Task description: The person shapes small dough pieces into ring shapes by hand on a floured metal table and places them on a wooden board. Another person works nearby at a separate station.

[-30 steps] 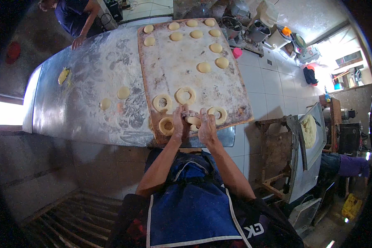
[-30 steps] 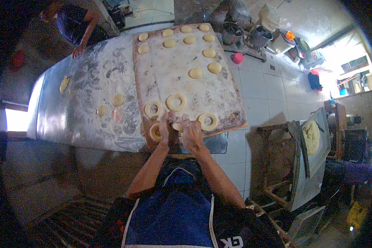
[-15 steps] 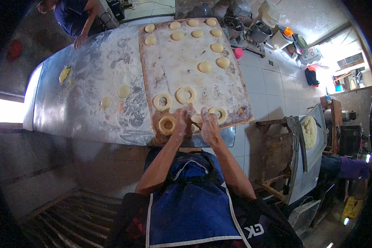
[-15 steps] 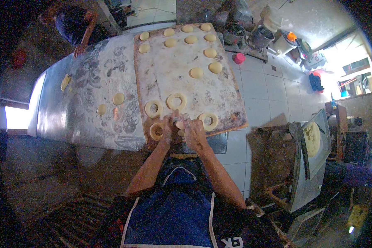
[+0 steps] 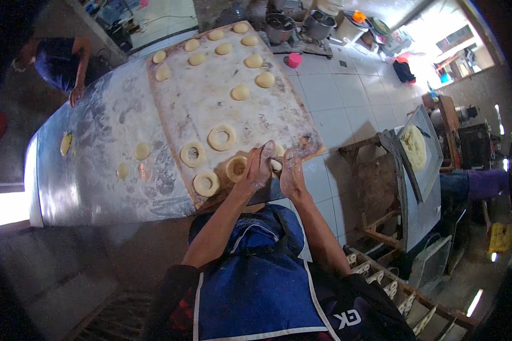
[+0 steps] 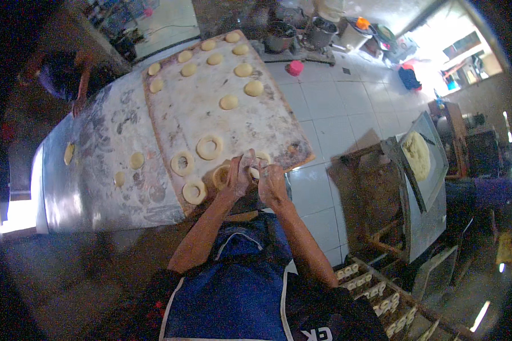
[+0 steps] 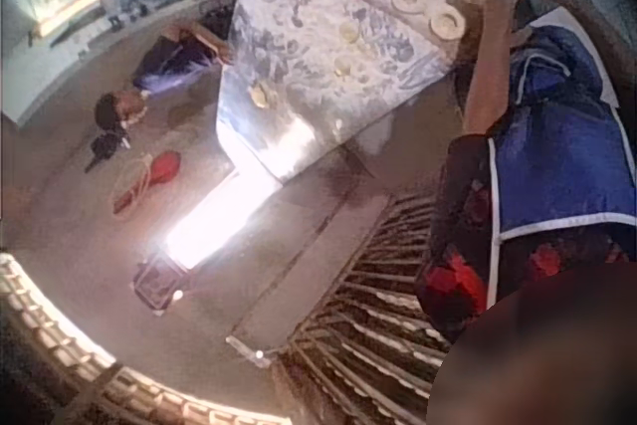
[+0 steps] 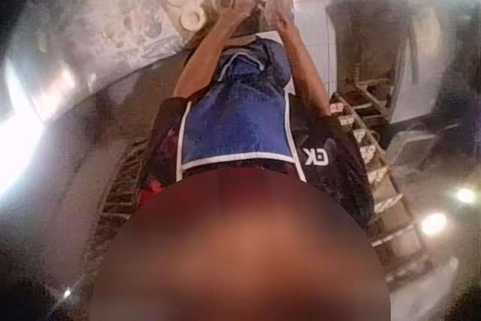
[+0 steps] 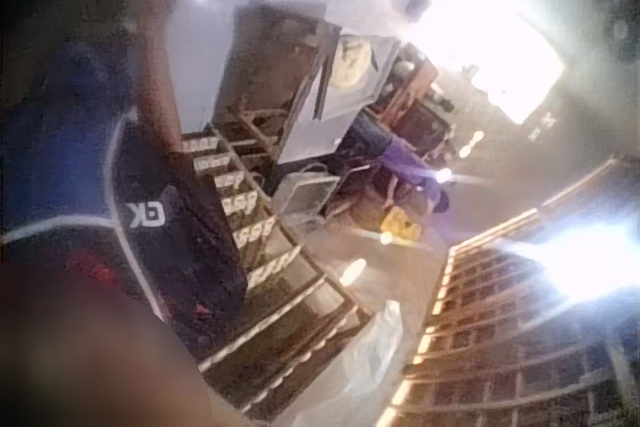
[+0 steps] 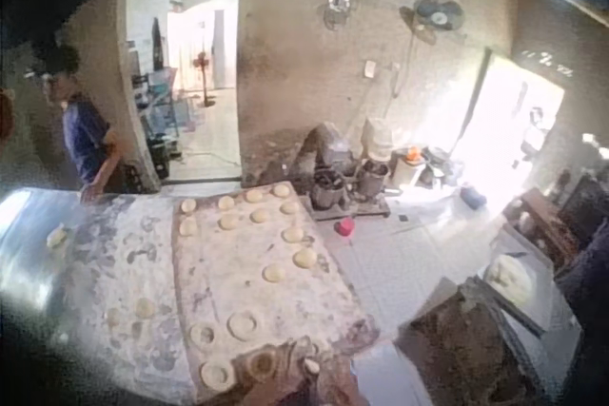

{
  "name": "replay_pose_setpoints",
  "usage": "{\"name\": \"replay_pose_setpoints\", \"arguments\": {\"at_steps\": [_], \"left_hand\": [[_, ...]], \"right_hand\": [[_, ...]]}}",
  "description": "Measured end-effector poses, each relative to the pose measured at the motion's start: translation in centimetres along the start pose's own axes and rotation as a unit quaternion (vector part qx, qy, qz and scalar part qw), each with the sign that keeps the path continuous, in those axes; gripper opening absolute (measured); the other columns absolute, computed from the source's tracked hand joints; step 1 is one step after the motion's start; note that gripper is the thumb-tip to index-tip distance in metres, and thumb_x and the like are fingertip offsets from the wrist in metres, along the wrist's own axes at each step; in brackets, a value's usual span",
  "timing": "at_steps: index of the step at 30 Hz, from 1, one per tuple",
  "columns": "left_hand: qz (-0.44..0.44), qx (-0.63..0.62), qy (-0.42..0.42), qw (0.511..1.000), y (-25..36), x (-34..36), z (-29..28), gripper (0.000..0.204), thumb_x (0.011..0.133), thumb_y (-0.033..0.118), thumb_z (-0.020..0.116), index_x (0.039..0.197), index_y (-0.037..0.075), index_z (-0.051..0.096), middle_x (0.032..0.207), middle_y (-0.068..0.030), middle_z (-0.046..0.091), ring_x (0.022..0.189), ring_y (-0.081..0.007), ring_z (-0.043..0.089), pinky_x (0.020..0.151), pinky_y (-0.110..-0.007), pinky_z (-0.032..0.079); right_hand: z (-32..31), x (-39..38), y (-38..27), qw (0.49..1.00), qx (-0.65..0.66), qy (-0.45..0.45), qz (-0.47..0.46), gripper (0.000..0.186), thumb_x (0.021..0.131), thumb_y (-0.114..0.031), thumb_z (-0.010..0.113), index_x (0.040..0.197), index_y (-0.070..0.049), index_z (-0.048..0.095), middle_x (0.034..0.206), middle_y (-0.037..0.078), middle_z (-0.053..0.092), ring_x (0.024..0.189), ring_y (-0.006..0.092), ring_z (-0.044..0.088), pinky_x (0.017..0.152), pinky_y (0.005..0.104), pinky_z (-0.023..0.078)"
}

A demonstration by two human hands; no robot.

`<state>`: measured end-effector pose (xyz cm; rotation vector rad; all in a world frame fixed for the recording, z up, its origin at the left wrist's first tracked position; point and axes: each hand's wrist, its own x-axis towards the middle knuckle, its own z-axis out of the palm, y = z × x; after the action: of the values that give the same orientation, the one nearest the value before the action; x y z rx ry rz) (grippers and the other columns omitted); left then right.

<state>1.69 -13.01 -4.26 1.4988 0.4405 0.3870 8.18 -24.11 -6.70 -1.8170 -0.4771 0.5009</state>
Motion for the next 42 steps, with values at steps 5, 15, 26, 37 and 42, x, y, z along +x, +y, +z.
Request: {"name": "replay_pose_setpoints", "arguments": {"at_steps": [5,15,26,37,42], "left_hand": [[-0.058,-0.137,-0.073,0.986,-0.5,2.1,3.8,0.045,0.096,0.042,0.04,0.098,0.001,0.059,0.084,-0.009,0.06,0.067,-0.0172,0.057,0.056,-0.035,0.048],[-0.046,0.233,-0.028,0.971,1.1,11.1,7.8,0.031,0.091,0.025,0.045,0.097,-0.004,0.056,0.089,-0.0251,0.062,0.079,-0.0405,0.059,0.075,-0.045,0.047],[0.001,0.476,-0.12,0.871,2.8,9.6,6.5,0.029,0.083,0.021,0.058,0.104,0.001,0.062,0.102,-0.0218,0.064,0.097,-0.039,0.061,0.084,-0.046,0.049],[-0.005,0.526,0.344,0.778,0.9,-1.0,-19.7,0.029,0.079,0.011,0.059,0.107,0.004,0.064,0.095,-0.0175,0.066,0.091,-0.035,0.062,0.083,-0.045,0.048],[-0.088,0.654,0.3,0.688,-0.7,-3.8,-34.4,0.037,0.078,0.027,0.065,0.108,0.005,0.063,0.095,-0.0193,0.064,0.097,-0.036,0.06,0.081,-0.047,0.047]], "right_hand": [[-4.0,0.1,-2.3,0.997,-0.01,0.072,0.027,0.046,0.099,-0.035,0.042,0.09,0.007,0.06,0.075,0.022,0.062,0.068,0.0268,0.062,0.061,0.041,0.048],[-11.8,3.8,-2.4,0.979,-0.161,0.123,0.026,0.049,0.075,-0.026,0.072,0.109,0.004,0.054,0.083,0.016,0.064,0.075,0.0273,0.063,0.069,0.0378,0.052],[-11.9,1.6,0.4,0.97,-0.203,0.121,0.064,0.058,0.074,-0.025,0.075,0.12,0.002,0.051,0.102,0.018,0.062,0.09,0.0311,0.061,0.079,0.0409,0.05],[-7.6,-3.4,-3.1,0.991,0.008,0.123,0.051,0.023,0.091,-0.006,0.054,0.112,0.001,0.056,0.092,0.008,0.059,0.079,0.0122,0.059,0.068,0.0268,0.049],[-6.1,-4.5,-3.3,0.994,-0.07,0.079,-0.012,0.021,0.091,-0.005,0.052,0.111,0.0,0.057,0.089,0.009,0.061,0.079,0.014,0.061,0.068,0.0282,0.05]]}}
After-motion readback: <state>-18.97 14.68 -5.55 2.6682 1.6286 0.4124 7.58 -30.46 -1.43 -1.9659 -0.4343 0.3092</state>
